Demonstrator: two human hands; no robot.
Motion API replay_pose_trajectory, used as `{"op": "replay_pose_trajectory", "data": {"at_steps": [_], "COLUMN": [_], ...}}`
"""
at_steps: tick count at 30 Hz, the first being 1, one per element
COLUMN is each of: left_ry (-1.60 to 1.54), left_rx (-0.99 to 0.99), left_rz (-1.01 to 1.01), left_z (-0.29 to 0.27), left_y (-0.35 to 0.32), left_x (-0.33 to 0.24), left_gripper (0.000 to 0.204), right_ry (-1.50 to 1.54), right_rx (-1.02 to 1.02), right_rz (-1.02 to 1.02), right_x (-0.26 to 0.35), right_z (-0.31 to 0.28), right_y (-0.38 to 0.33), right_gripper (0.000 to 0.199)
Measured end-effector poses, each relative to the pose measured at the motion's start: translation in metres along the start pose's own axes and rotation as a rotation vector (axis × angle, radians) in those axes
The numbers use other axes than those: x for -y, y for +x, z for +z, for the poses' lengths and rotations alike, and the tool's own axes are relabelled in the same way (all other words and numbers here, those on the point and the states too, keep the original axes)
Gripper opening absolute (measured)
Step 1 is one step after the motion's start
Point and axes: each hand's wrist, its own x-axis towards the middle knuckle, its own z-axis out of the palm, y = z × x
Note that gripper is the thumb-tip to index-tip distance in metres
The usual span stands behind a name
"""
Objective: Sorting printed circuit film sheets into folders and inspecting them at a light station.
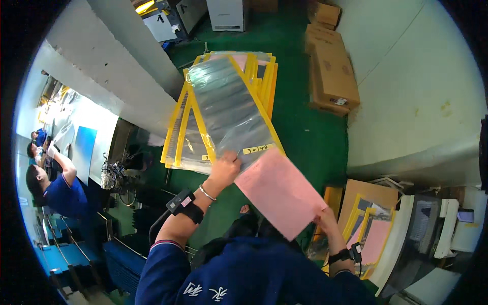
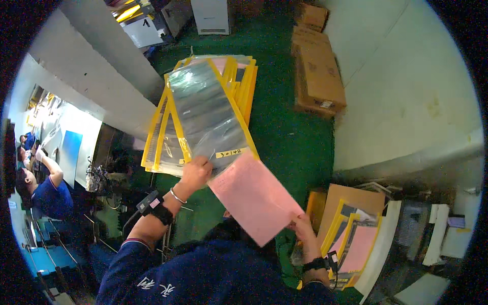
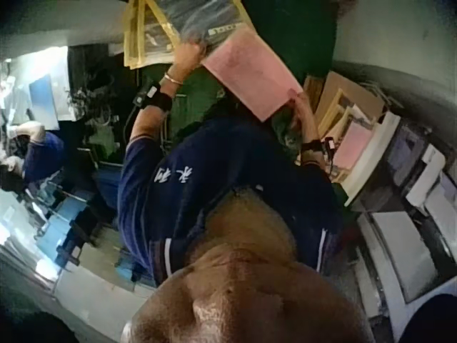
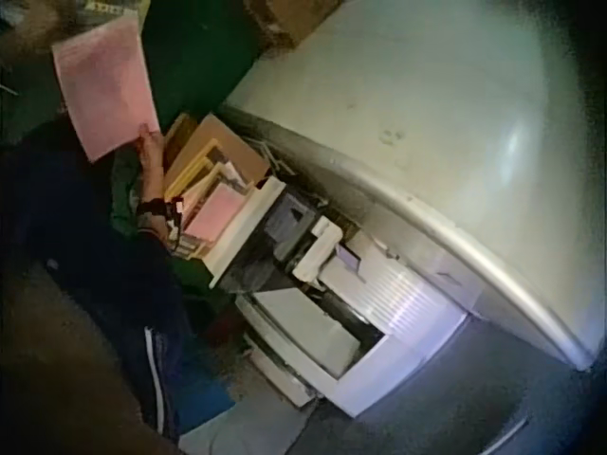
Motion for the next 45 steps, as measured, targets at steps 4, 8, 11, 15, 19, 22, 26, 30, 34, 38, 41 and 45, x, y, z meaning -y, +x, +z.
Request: {"op": "replay_pose_trajectory", "data": {"at_steps": [4,8,11,15,19,22,26,30,34,38,41,45], "left_ry": [0.016,0.008,0.000,-0.015,-0.028,-0.044,-0.069,-0.135,-0.270,-1.086,-1.847,-1.346], "left_rx": [0.049,0.040,0.005,-0.008,-0.030,-0.010,0.011,-0.148,-0.338,-0.044,-0.213,-0.577], "left_rz": [0.007,-0.044,-0.020,-0.075,-0.154,-0.183,-0.228,-0.361,-0.689,-1.592,-1.613,-1.685], "left_z": [0.002,0.000,-0.007,-0.016,-0.036,-0.048,-0.060,-0.064,-0.070,-0.059,-0.036,0.023], "left_y": [-0.011,-0.009,-0.003,-0.004,-0.018,-0.044,-0.054,-0.056,-0.078,-0.108,-0.090,-0.084], "left_x": [-0.009,-0.013,-0.019,-0.021,-0.012,-0.010,-0.017,-0.021,-0.037,-0.047,-0.041,-0.017], "left_gripper": [0.005,0.005,0.005,0.008,0.012,0.016,0.018,0.015,0.015,0.047,0.087,0.054], "right_ry": [0.068,0.251,0.347,0.082,-0.056,0.335,0.043,-0.062,-0.084,-0.121,0.054,0.047], "right_rx": [-0.027,0.013,0.283,0.544,0.211,0.063,0.325,0.458,0.324,0.271,0.261,0.424], "right_rz": [-0.112,-0.073,-0.073,0.200,0.429,0.241,0.188,0.039,-0.065,-0.121,-0.125,-0.051], "right_x": [-0.041,-0.023,0.006,0.028,-0.004,0.025,0.110,0.099,0.084,0.067,0.049,0.049], "right_z": [0.030,0.102,0.162,0.198,0.121,0.112,0.182,0.226,0.257,0.278,0.292,0.313], "right_y": [0.008,0.005,0.027,0.070,0.105,0.118,0.139,0.178,0.169,0.163,0.150,0.129], "right_gripper": [0.028,0.023,0.023,0.023,0.038,0.043,0.042,0.037,0.024,0.023,0.034,0.031]}}
